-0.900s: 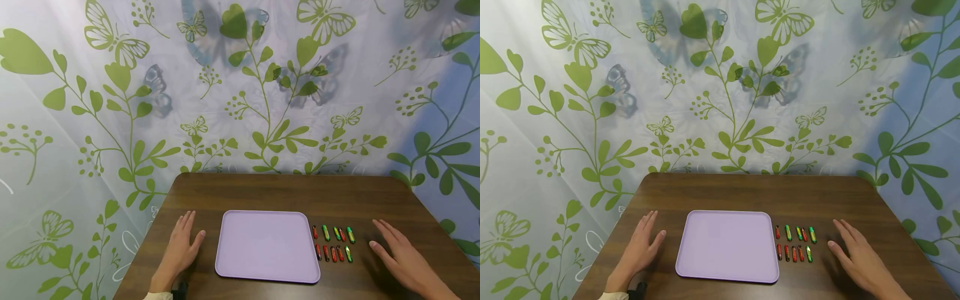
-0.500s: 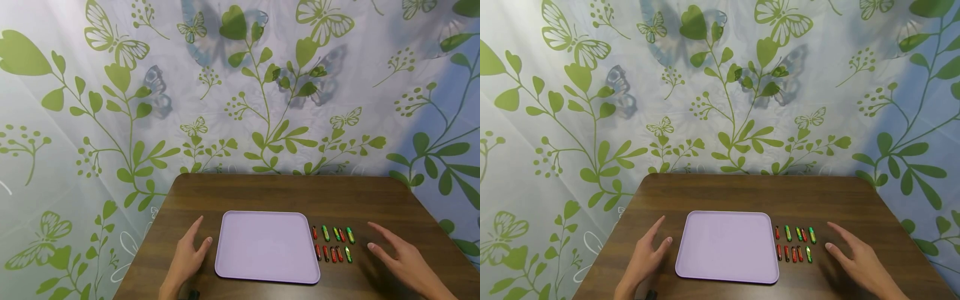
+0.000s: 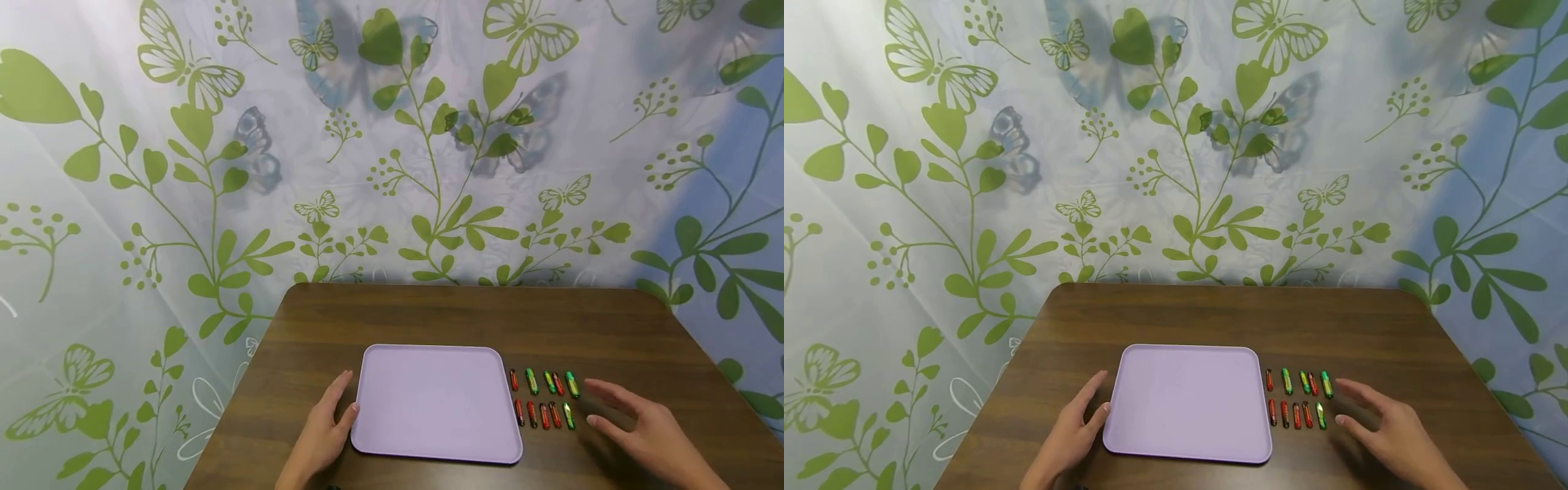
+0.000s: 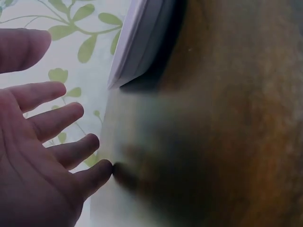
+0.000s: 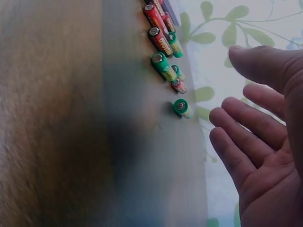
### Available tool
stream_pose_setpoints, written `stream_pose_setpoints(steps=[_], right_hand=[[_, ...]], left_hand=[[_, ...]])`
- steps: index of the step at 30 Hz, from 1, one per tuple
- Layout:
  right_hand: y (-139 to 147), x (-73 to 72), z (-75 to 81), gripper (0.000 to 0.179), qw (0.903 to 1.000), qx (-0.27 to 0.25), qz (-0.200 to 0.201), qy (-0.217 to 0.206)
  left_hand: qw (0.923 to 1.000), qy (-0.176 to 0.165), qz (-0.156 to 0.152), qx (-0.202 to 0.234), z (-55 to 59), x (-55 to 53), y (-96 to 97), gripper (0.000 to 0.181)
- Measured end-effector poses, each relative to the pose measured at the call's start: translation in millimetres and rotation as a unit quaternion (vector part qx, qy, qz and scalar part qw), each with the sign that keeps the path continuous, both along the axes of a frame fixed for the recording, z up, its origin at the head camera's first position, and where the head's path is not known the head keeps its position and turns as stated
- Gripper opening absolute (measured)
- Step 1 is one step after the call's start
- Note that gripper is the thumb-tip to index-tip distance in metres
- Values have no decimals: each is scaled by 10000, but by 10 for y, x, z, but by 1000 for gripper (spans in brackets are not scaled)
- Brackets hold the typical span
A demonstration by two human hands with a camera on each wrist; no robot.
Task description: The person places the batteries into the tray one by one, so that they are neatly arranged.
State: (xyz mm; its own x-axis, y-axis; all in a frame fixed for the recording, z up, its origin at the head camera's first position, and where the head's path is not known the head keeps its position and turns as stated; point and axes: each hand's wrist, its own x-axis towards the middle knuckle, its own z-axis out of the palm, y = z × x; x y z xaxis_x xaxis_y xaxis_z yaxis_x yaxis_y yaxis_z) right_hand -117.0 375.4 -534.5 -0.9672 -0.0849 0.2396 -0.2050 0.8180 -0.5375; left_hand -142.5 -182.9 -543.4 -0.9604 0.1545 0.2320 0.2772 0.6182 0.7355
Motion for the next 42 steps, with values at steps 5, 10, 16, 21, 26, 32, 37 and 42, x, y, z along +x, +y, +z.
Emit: stream_pose_setpoints(steps=[5,10,16,21,26,32,37,42], right_hand=[[-53,-19,-15,59,9999,7,63,-158],[-87,-38,-42,61,9983,52,80,-567],[-113,-63,-98,59,9976,-33,156,-676],[-137,-77,-119,57,9985,-8,224,-508],[-147,-95,-161,56,9990,-14,328,-303],[-155,-117,-197,57,9986,-11,380,-381],[-167,-142,-214,58,9985,35,406,-352],[-184,-152,-209,57,9981,126,341,-492]], left_hand=[[9995,-264,-132,91,-24,24,-13,59],[9971,-660,-356,127,-53,43,-34,63],[9949,-824,-587,20,-72,63,-39,65],[9940,-905,-614,-30,-83,67,-47,67],[9928,-978,-684,-89,-87,72,-55,67],[9908,-1070,-815,-133,-82,80,-52,67],[9903,-1125,-803,-158,-87,79,-49,69],[9899,-1156,-802,-201,-92,77,-50,70]])
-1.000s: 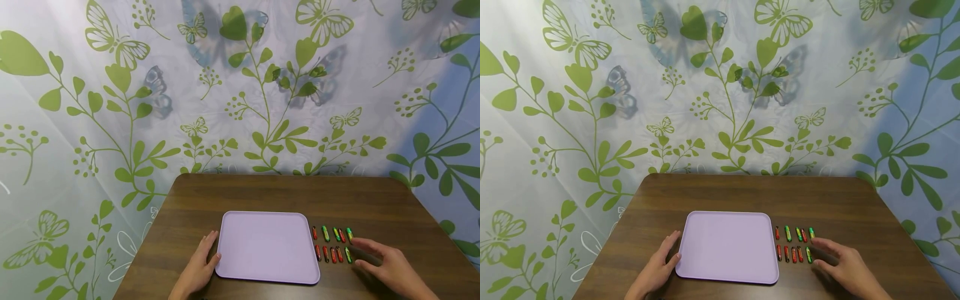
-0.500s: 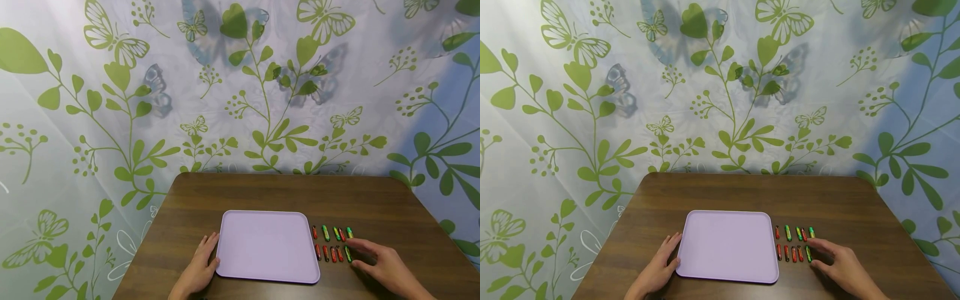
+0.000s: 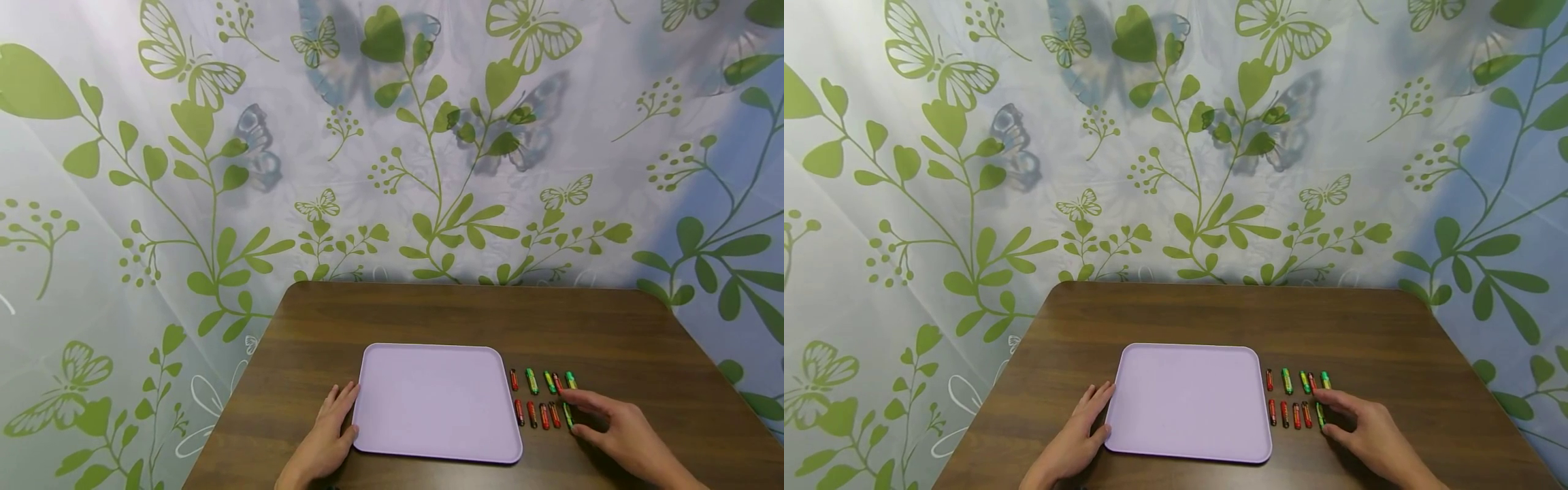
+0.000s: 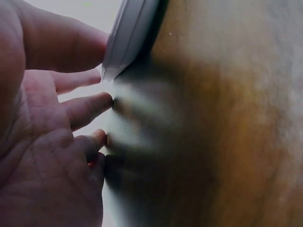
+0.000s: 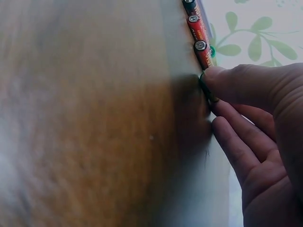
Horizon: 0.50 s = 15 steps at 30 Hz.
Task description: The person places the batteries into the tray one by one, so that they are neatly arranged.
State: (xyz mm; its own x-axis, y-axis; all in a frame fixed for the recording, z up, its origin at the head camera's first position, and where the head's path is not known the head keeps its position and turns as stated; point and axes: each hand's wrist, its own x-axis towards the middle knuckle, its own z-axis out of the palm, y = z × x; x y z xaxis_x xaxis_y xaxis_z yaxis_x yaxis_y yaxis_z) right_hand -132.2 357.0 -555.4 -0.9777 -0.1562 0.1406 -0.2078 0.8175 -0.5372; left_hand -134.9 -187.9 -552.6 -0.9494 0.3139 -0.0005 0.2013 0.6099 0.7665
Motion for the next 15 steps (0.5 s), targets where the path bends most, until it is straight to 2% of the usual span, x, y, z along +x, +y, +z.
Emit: stream_pose_setpoints(steps=[6,12,15], right_hand=[[-7,-2,-6,54,9999,81,-64,-18],[6,2,12,55,9996,139,-69,248],[23,-6,56,54,9995,-10,64,298]], left_hand=[[10000,-20,-24,2,0,-3,4,70],[10000,-53,-59,46,5,-8,2,71],[9999,-101,-61,42,10,-9,-2,72]])
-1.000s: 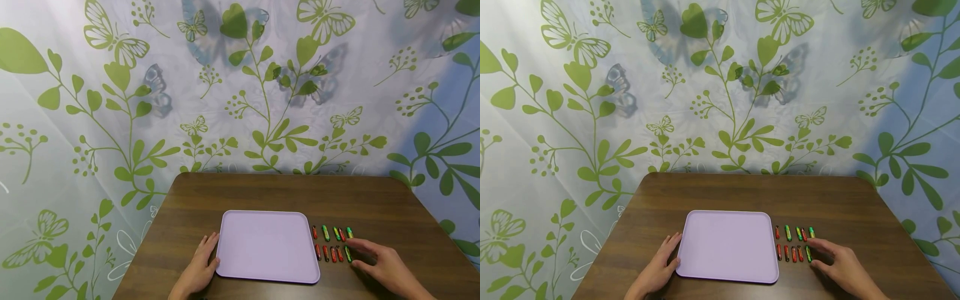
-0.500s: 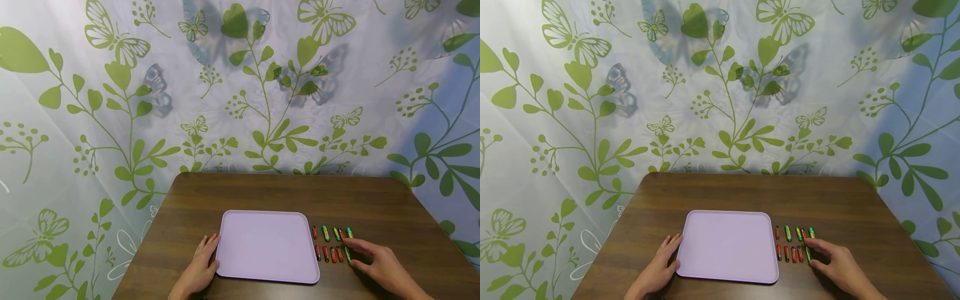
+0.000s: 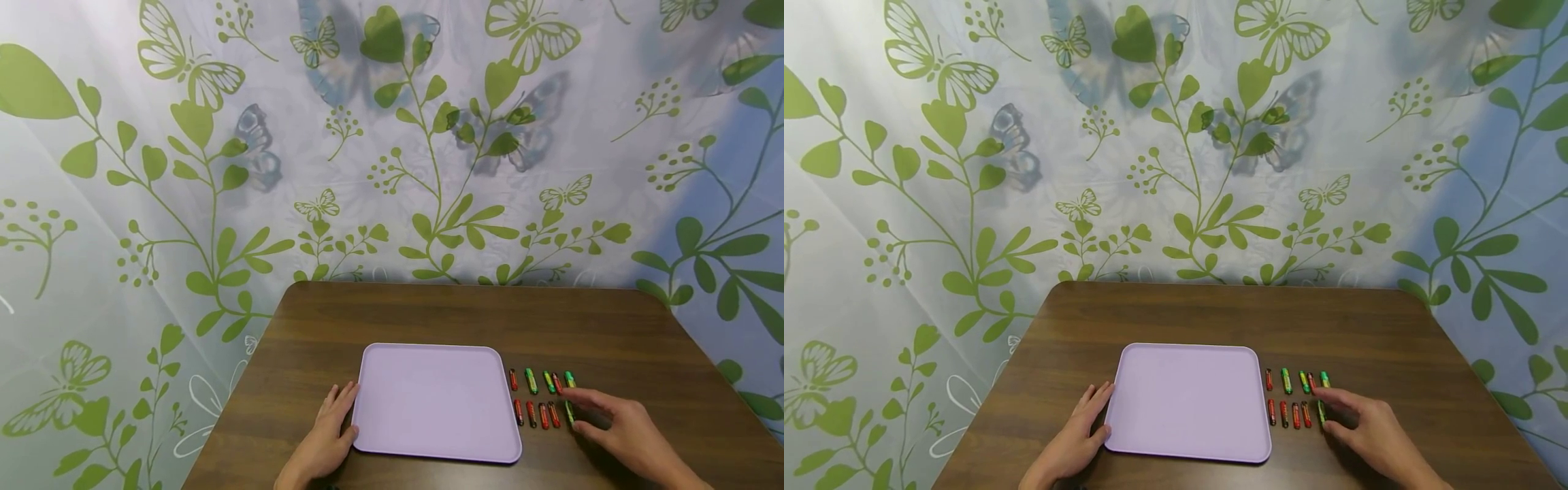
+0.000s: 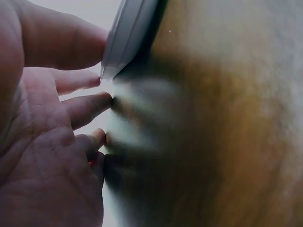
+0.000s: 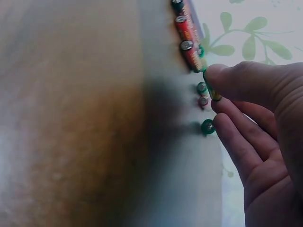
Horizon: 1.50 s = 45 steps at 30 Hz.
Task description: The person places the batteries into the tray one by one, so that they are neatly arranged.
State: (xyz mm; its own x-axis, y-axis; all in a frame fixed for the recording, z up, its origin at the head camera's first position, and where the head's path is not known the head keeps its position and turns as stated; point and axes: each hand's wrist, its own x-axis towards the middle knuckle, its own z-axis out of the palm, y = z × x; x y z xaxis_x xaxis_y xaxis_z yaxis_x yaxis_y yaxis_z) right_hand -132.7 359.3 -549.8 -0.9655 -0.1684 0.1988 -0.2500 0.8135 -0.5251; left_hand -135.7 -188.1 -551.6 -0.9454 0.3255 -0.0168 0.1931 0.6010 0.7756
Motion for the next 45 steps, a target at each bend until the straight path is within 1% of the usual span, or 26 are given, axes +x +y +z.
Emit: stream_pose_setpoints(steps=[4,8,13,16,23,26,30,35,38,42,45], right_hand=[[-17,-12,77,53,9996,-259,109,-37],[-79,-29,120,53,9983,-513,201,208],[-209,-79,137,52,9939,-884,361,559],[-314,-114,161,51,9905,-1119,488,631],[-583,-214,181,49,9861,-1359,787,552],[-711,-271,169,48,9815,-1578,941,535],[-907,-350,171,46,9778,-1707,1062,596],[-1162,-455,195,44,9811,-1451,1061,718],[-1311,-518,216,44,9795,-1465,1164,748],[-1499,-597,259,45,9707,-1813,1446,631],[-1632,-651,282,46,9653,-1970,1600,612]], left_hand=[[10000,-53,6,6,-1,2,-11,73],[10000,-31,-28,33,-8,1,-15,73],[10000,-25,-61,40,-10,0,-24,73],[9999,-46,-79,55,-3,0,-29,74],[9995,-258,-148,129,2,-4,-43,75],[9993,-307,-163,155,0,-10,-51,75],[9992,-317,-186,149,3,-10,-55,75],[9991,-296,-253,135,4,-21,-59,75],[9991,-295,-269,137,2,-28,-65,76],[9992,-267,-268,138,-2,-34,-76,75],[9993,-227,-276,136,-6,-38,-84,75]])
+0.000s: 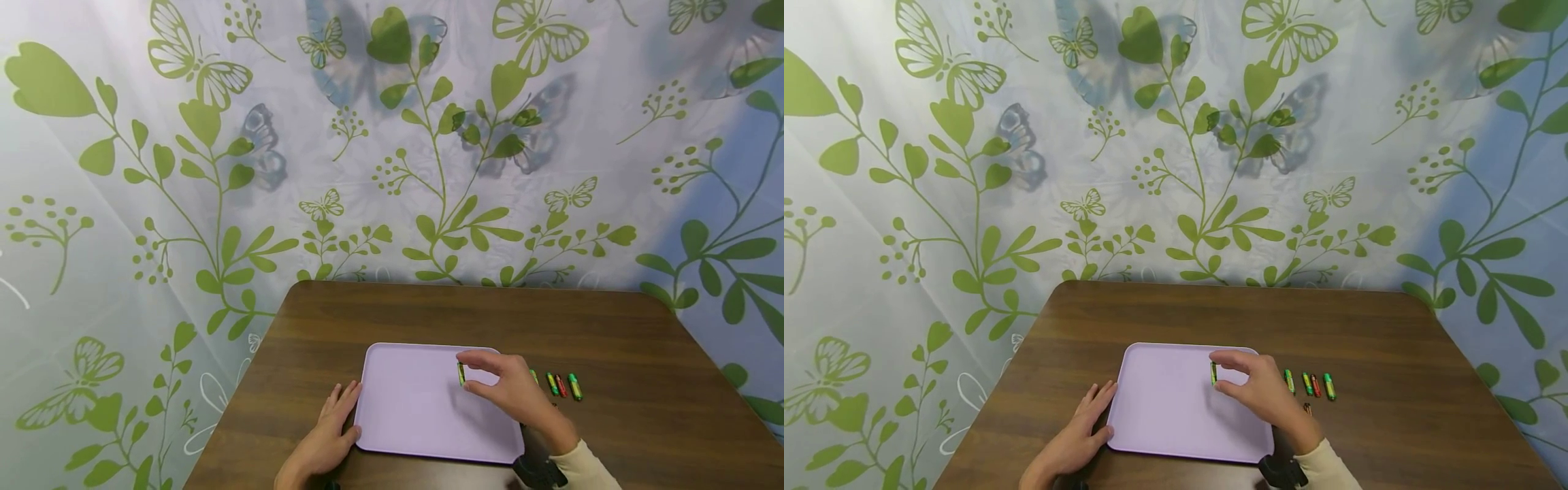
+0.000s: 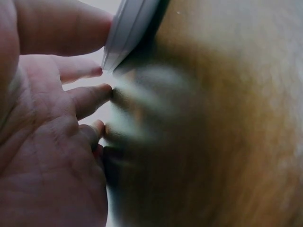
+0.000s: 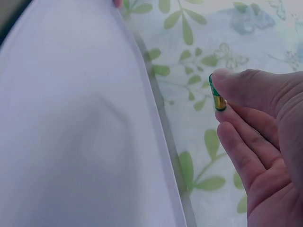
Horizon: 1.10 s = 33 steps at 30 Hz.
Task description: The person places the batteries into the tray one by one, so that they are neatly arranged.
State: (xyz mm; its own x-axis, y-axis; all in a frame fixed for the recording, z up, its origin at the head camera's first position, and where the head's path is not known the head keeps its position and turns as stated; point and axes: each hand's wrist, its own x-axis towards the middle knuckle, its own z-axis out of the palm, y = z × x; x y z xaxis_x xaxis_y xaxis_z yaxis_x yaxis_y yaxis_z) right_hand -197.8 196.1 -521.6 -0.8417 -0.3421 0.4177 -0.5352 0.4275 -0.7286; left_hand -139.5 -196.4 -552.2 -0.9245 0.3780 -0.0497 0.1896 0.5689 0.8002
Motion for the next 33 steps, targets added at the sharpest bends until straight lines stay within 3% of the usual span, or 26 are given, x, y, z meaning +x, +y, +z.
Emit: stream_pose_setpoints(steps=[18,33], right_hand=[[-793,-124,53,47,9973,-477,437,-343],[-1439,-152,-160,44,9933,-431,843,-665]], left_hand=[[10000,-35,-44,71,16,4,-1,76],[9999,60,-116,104,-8,-9,-7,75]])
